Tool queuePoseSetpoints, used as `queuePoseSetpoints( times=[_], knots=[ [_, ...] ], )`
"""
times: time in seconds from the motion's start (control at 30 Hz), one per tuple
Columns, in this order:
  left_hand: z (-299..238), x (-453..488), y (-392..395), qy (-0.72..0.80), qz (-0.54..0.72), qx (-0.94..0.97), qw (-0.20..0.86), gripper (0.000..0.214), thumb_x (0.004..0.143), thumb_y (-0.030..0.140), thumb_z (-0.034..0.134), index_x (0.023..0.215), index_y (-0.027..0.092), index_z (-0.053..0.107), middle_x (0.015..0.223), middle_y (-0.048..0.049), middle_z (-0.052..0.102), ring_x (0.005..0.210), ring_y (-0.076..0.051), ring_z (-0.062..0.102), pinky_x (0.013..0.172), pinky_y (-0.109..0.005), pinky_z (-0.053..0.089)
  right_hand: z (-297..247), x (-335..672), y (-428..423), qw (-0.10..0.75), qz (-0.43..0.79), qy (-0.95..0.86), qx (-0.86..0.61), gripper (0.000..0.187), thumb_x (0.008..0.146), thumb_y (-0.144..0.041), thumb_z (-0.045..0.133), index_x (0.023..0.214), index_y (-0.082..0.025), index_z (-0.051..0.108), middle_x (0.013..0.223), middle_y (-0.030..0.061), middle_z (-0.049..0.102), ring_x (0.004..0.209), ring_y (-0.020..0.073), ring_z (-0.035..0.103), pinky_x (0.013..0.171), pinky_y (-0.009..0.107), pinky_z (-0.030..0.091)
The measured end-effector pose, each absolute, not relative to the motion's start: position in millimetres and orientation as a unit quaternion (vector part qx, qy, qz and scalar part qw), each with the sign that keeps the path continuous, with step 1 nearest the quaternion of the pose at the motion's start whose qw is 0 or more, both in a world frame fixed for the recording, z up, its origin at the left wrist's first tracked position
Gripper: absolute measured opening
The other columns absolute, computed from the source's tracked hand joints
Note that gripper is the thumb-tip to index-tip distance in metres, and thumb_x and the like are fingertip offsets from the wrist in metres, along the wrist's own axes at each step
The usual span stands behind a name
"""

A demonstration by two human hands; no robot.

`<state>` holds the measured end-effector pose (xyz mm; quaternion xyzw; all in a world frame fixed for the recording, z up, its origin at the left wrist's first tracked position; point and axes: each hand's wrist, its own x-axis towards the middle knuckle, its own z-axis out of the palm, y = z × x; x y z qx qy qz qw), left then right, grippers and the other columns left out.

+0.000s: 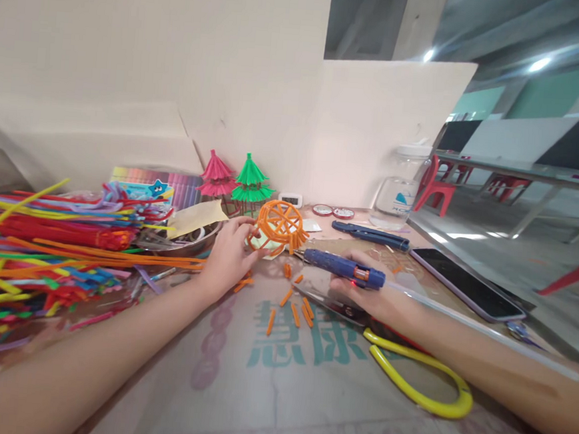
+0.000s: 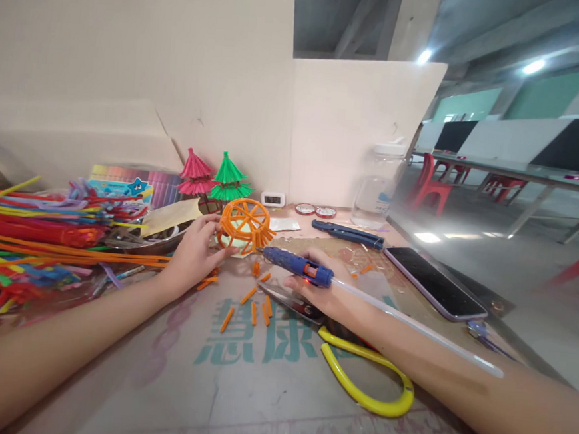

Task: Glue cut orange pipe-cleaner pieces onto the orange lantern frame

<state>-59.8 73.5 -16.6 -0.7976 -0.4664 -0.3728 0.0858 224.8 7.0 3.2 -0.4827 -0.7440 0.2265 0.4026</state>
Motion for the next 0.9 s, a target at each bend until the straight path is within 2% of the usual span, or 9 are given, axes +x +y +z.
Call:
queuePoseSetpoints(
  times=[0.17,0.5,0.9],
  knots=[
    [-17.5,-60.0,74.1,-0.465,-0.373,-0.798,0.087,0.023,0.082,0.034,0.066,0.092,0.02,0.052,0.123,-0.0118,0.052,0.119,-0.028,0.051,0.102,-0.046,0.042,3.7,223.3,7.2,0.388,0.233,-0.736,-0.503,0.03,0.07,-0.043,0.067,0.09,-0.022,0.06,0.077,0.0023,0.066,0.072,0.0228,0.061,0.064,0.033,0.046],
    [-16.8,-59.2,73.5,-0.464,-0.369,-0.8,0.094,0.023,0.082,0.034,0.065,0.093,0.02,0.052,0.123,-0.012,0.053,0.119,-0.028,0.051,0.101,-0.046,0.042,8.3,218.8,5.0,0.369,0.249,-0.728,-0.521,0.027,0.068,-0.042,0.069,0.084,-0.023,0.059,0.065,-0.0028,0.062,0.061,0.0184,0.058,0.057,0.029,0.043],
    [-16.8,-59.0,73.1,-0.462,-0.362,-0.803,0.104,0.022,0.082,0.034,0.066,0.092,0.02,0.052,0.122,-0.0111,0.053,0.119,-0.029,0.051,0.1,-0.047,0.043,8.7,219.0,5.1,0.354,0.256,-0.724,-0.534,0.027,0.066,-0.043,0.067,0.083,-0.024,0.058,0.067,-0.0008,0.061,0.064,0.0204,0.056,0.058,0.031,0.042]
  ],
)
